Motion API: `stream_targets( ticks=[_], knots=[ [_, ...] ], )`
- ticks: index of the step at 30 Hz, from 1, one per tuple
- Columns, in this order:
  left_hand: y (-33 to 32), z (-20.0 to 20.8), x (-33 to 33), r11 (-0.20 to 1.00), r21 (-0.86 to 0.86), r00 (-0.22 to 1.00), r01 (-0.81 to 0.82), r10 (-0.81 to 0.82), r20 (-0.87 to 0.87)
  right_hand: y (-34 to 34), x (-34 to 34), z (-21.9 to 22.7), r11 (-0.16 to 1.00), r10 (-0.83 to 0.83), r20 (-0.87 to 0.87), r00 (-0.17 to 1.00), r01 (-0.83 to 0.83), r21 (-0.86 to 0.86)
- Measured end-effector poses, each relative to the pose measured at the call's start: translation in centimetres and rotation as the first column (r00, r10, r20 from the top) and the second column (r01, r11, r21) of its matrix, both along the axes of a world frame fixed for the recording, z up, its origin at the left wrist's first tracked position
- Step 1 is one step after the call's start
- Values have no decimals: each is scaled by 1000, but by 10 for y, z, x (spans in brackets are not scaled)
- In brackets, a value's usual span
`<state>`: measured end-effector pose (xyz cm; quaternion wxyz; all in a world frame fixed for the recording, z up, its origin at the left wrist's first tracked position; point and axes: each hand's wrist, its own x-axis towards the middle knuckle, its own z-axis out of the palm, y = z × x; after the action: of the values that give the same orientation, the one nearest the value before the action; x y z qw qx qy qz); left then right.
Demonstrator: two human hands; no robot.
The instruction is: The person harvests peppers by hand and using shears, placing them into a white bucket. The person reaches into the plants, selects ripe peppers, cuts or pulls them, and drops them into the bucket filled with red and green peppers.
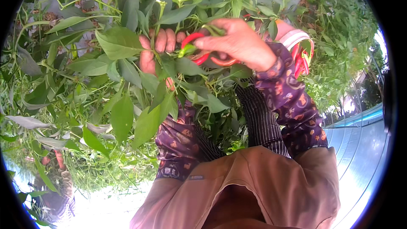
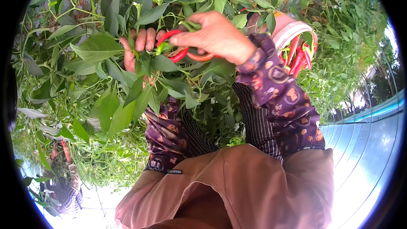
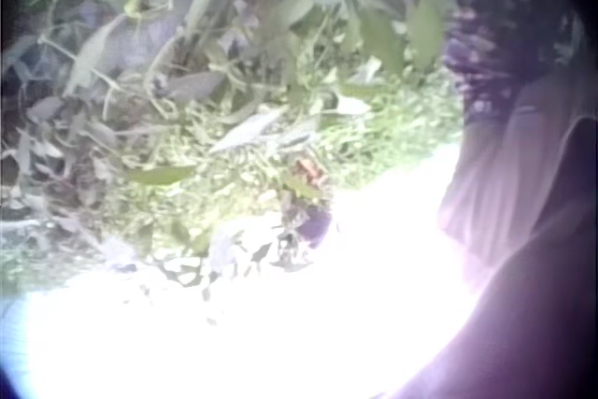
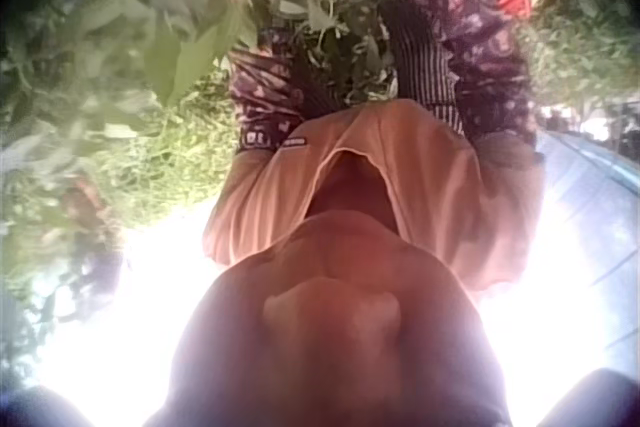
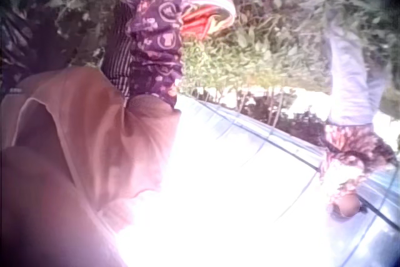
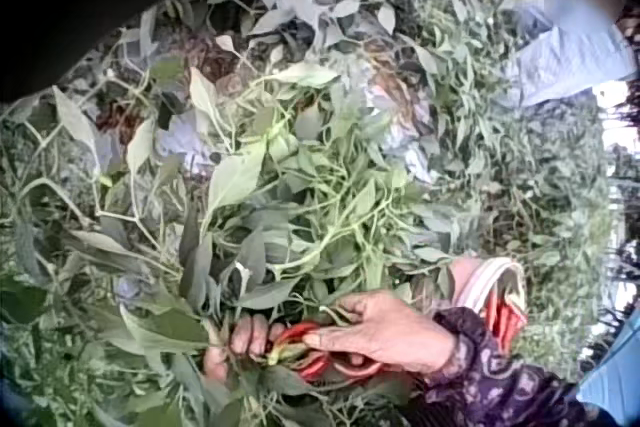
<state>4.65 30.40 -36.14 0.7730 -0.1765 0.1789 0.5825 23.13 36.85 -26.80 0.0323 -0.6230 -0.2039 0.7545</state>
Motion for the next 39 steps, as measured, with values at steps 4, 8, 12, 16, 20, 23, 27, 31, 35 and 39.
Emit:
stream_targets(
  ticks=[4,8,12,16,20,23,27,31,35,39],
  knots=[
    [4,-2,-2,997,71,999,3,0,-49,-19,-2,-9,897,133,281,950,-237,374],
    [4,8,5,999,51,999,-13,16,-51,-38,14,-2,896,-72,391,918,-113,431],
    [5,27,15,954,-283,888,100,-214,-408,-43,16,8,805,-246,588,771,-175,566],
    [10,31,18,952,-303,926,32,-143,-349,-47,4,33,642,-273,618,737,-339,688],
    [5,23,17,997,-80,959,25,-47,-279,-46,14,41,788,-364,530,766,-50,613],
    [-5,15,8,986,-168,869,-8,-77,-488,-44,53,30,814,-345,636,690,-117,569],
    [-6,-8,-6,960,280,976,-13,73,-204,-36,150,49,643,-756,401,517,471,604],
    [-1,-21,-11,971,233,999,-48,46,13,-87,154,78,876,-468,236,852,411,254],
    [0,-19,-15,996,75,991,-43,33,129,-108,100,64,979,-43,142,989,14,201],
    [-4,-30,-21,983,157,994,-94,83,73,-98,63,30,750,111,340,934,-303,588]
  ],
)
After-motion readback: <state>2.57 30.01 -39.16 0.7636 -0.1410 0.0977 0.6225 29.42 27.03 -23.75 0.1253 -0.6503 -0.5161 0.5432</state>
